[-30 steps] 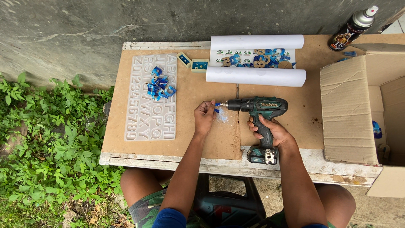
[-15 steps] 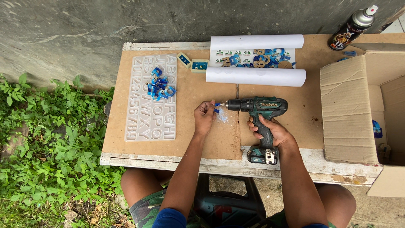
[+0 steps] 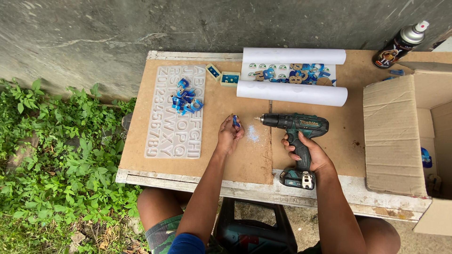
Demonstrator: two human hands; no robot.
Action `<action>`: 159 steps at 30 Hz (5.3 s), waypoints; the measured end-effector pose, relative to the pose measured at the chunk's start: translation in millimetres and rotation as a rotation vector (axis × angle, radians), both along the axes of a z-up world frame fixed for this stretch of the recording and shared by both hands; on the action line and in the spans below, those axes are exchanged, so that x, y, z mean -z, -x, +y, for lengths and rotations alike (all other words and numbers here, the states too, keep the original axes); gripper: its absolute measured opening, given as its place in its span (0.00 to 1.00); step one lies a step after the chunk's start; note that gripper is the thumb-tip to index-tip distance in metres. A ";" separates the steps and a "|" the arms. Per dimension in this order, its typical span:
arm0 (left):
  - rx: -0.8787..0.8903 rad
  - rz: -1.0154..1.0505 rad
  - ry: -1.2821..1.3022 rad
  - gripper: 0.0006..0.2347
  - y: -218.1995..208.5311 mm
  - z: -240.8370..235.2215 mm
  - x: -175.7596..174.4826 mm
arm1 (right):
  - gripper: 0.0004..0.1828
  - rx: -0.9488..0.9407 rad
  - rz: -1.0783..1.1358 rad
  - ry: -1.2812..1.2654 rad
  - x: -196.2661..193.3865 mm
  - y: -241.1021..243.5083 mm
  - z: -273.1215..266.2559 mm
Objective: The person uses a cordless drill to make holes in small blue plastic letters one at a time. They hold each letter with their left hand and operate the drill with their right hand, then place the finished pieces onto a white foam sheet.
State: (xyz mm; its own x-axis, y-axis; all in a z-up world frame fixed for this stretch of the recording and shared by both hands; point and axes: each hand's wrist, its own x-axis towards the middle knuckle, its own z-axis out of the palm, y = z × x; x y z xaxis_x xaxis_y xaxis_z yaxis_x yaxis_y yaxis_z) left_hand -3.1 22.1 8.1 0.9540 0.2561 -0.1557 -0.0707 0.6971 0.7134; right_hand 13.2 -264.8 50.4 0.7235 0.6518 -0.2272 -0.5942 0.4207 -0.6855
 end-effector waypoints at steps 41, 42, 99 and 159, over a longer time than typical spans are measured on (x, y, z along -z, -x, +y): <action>0.196 -0.202 -0.550 0.13 101.3 -47.7 -207.3 | 0.27 -0.053 -0.005 0.007 7.9 -1.9 -1.1; 0.196 -0.197 -0.560 0.13 102.0 -47.5 -209.4 | 0.27 -0.055 -0.007 0.005 7.7 -2.0 -0.9; 0.109 0.179 -0.615 0.11 -13.5 -22.2 10.7 | 0.28 -0.090 0.016 0.001 -2.3 -1.5 0.0; 0.696 -0.505 -2.277 0.09 -257.5 -25.4 -62.9 | 0.27 -0.258 0.406 -0.085 13.7 -11.7 -9.7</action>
State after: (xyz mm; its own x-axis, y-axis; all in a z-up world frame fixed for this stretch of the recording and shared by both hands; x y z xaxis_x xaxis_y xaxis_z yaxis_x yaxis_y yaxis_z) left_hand 254.3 -3.4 71.0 0.7991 -0.5998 -0.0418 -0.5956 -0.7992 0.0814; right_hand 24.9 -274.5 36.7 0.3997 0.8270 -0.3954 -0.8988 0.2688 -0.3463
